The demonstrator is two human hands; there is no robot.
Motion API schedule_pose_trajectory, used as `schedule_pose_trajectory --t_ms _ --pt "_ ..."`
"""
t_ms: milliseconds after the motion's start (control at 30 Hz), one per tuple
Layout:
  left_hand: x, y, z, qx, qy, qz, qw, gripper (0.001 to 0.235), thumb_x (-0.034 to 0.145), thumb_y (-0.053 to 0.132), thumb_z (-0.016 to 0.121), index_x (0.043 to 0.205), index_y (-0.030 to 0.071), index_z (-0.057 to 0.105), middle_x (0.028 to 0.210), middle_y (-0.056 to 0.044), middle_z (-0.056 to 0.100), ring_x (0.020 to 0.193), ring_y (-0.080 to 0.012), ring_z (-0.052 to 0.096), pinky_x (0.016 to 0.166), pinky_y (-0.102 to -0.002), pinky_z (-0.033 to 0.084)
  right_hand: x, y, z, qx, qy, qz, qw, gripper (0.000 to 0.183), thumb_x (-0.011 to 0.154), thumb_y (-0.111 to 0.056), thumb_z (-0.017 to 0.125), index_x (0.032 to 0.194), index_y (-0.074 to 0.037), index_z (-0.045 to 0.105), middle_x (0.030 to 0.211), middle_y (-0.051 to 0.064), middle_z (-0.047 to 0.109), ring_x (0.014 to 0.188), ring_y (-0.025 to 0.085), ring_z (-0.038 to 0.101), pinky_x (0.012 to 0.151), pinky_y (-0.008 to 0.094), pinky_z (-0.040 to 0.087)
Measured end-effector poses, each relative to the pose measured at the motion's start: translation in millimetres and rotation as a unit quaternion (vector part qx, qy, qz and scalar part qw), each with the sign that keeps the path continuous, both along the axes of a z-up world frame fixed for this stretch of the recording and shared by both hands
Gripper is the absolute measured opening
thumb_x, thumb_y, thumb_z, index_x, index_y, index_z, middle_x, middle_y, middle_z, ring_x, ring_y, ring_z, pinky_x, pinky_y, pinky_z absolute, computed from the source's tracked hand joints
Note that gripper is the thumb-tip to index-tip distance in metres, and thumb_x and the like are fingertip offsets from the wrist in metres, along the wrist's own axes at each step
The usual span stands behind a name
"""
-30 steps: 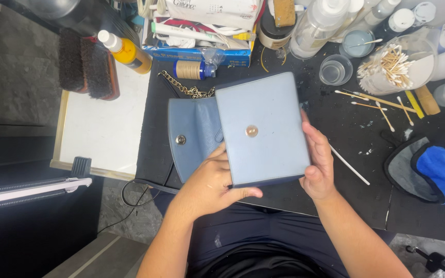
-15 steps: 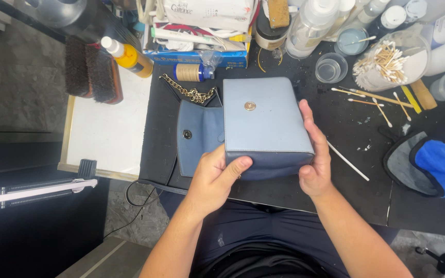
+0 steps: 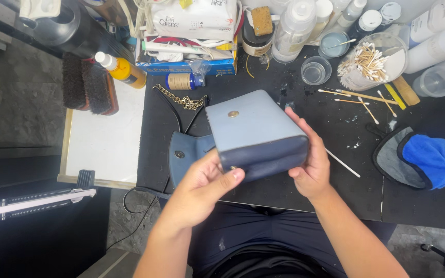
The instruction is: The person applies a liquid from a small cup to the surface of a blue leather handbag using a small white spatula, then wipes the area with a blue cloth.
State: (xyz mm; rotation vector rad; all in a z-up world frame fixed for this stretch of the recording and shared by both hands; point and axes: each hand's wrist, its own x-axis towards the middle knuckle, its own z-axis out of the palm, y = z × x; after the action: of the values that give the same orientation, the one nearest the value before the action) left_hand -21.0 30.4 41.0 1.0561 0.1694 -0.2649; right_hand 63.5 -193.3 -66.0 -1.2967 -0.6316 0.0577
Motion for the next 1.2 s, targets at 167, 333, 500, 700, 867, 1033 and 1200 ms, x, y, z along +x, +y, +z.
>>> schedule_pose_trajectory --t_ms 167,333,500,700,867,1033,1200 --pt "10 13 12 -0.002 -0.017 0.013 1.0 0.066 0.088 -0.005 0.073 0.147 -0.002 0.045 0.144 -0.009 0.057 0.135 -0.0159 0.054 0.116 -0.033 0.041 -8 -36 36 -0.281 0.03 -0.163 0.945 0.046 0.094 -0.028 0.076 0.134 -0.008 0.063 0.136 0.013 0.065 0.119 0.02 0.067 0.104 0.036 0.055" --pt "20 22 18 0.117 -0.016 0.039 0.992 0.067 0.084 -0.008 0.074 0.146 -0.002 0.048 0.139 -0.01 0.059 0.131 -0.0175 0.055 0.113 -0.034 0.042 -13 -67 43 -0.515 -0.08 -0.257 0.814 0.031 0.082 -0.013 0.08 0.111 -0.006 0.071 0.112 0.011 0.066 0.106 0.032 0.058 0.092 0.041 0.049" --pt "20 18 20 0.235 -0.023 0.057 0.97 0.062 0.081 -0.008 0.076 0.139 0.0 0.055 0.131 -0.008 0.064 0.122 -0.0157 0.059 0.108 -0.033 0.046 -13 -78 22 -0.495 -0.088 -0.277 0.819 0.013 0.093 -0.011 0.075 0.103 -0.007 0.067 0.107 0.009 0.068 0.1 0.029 0.064 0.087 0.038 0.052" --pt "17 3 33 0.431 -0.079 0.139 0.888 0.041 0.076 -0.002 0.087 0.113 -0.004 0.069 0.104 -0.005 0.066 0.099 -0.0118 0.071 0.093 -0.028 0.06 14 -73 30 -0.416 0.085 -0.286 0.859 0.015 0.102 -0.014 0.069 0.108 -0.002 0.063 0.085 0.014 0.07 0.073 0.026 0.071 0.071 0.036 0.053" --pt "19 -7 35 0.446 -0.072 0.156 0.879 0.039 0.076 0.0 0.086 0.11 -0.004 0.067 0.102 -0.005 0.07 0.096 -0.0129 0.073 0.087 -0.027 0.06 49 -50 40 -0.389 -0.067 -0.318 0.862 0.011 0.106 -0.007 0.065 0.112 0.001 0.063 0.102 0.019 0.069 0.09 0.032 0.071 0.081 0.04 0.055" --pt "18 -11 31 0.444 -0.06 0.15 0.881 0.039 0.078 0.001 0.085 0.111 -0.002 0.065 0.105 -0.005 0.073 0.1 -0.0143 0.076 0.09 -0.028 0.062 78 -30 43 -0.44 -0.121 -0.305 0.836 0.011 0.102 -0.004 0.066 0.111 0.001 0.065 0.103 0.02 0.068 0.091 0.041 0.067 0.077 0.046 0.052" --pt "17 -10 27 0.447 -0.043 0.149 0.881 0.037 0.077 0.002 0.086 0.108 -0.002 0.065 0.103 -0.006 0.075 0.098 -0.015 0.077 0.086 -0.03 0.062 90 -22 38 -0.476 -0.123 -0.308 0.815 0.01 0.098 -0.005 0.068 0.107 -0.001 0.068 0.098 0.018 0.067 0.089 0.04 0.066 0.077 0.048 0.051"
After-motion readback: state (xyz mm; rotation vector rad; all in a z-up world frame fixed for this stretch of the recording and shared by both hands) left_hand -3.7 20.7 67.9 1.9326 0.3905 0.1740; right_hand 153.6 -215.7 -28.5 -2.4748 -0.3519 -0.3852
